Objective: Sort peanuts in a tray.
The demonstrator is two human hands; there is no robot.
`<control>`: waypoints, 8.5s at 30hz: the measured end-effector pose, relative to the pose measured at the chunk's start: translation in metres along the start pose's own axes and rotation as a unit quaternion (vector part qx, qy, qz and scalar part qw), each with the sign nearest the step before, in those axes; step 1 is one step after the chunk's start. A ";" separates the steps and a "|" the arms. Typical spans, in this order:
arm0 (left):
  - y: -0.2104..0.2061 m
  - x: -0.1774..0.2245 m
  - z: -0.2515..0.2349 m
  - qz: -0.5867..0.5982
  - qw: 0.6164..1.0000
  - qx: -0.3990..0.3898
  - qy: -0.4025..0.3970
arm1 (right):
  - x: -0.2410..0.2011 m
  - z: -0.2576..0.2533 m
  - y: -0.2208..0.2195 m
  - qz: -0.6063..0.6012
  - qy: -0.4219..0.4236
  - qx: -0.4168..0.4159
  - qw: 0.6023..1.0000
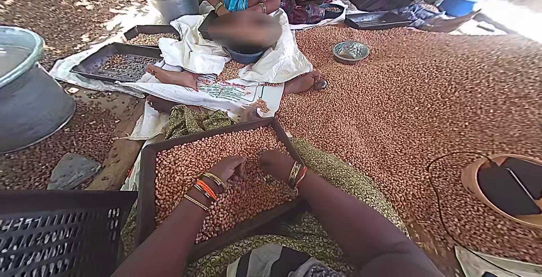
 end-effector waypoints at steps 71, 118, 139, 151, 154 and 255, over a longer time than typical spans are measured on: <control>0.028 0.000 -0.009 0.058 0.995 0.046 -0.064 | 0.035 -0.056 0.067 0.125 -0.198 0.109 0.966; 0.022 0.000 -0.009 0.005 0.998 0.011 -0.063 | -0.003 0.031 0.057 -0.096 0.105 -0.030 0.989; 0.021 0.001 -0.008 -0.005 0.998 0.006 -0.059 | 0.031 0.005 0.022 0.051 0.065 -0.070 0.994; 0.020 0.000 -0.009 -0.008 0.998 0.016 -0.053 | 0.026 0.002 0.016 0.062 0.076 -0.111 0.989; 0.020 0.000 -0.010 -0.008 0.999 0.012 -0.050 | 0.024 0.002 0.010 0.091 0.050 -0.118 0.988; 0.015 0.011 0.001 -0.046 0.996 -0.014 -0.081 | -0.054 0.001 -0.042 0.042 0.200 -0.132 0.970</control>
Point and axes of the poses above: each hand's wrist, its own z-axis away from the middle knuckle, its own y-axis out of the back of the hand, x = y × z, the point moved 7 cm from there along -z, towards the middle knuckle, and after that the axes turned 10 degrees about -z, right-handed, at the moved point
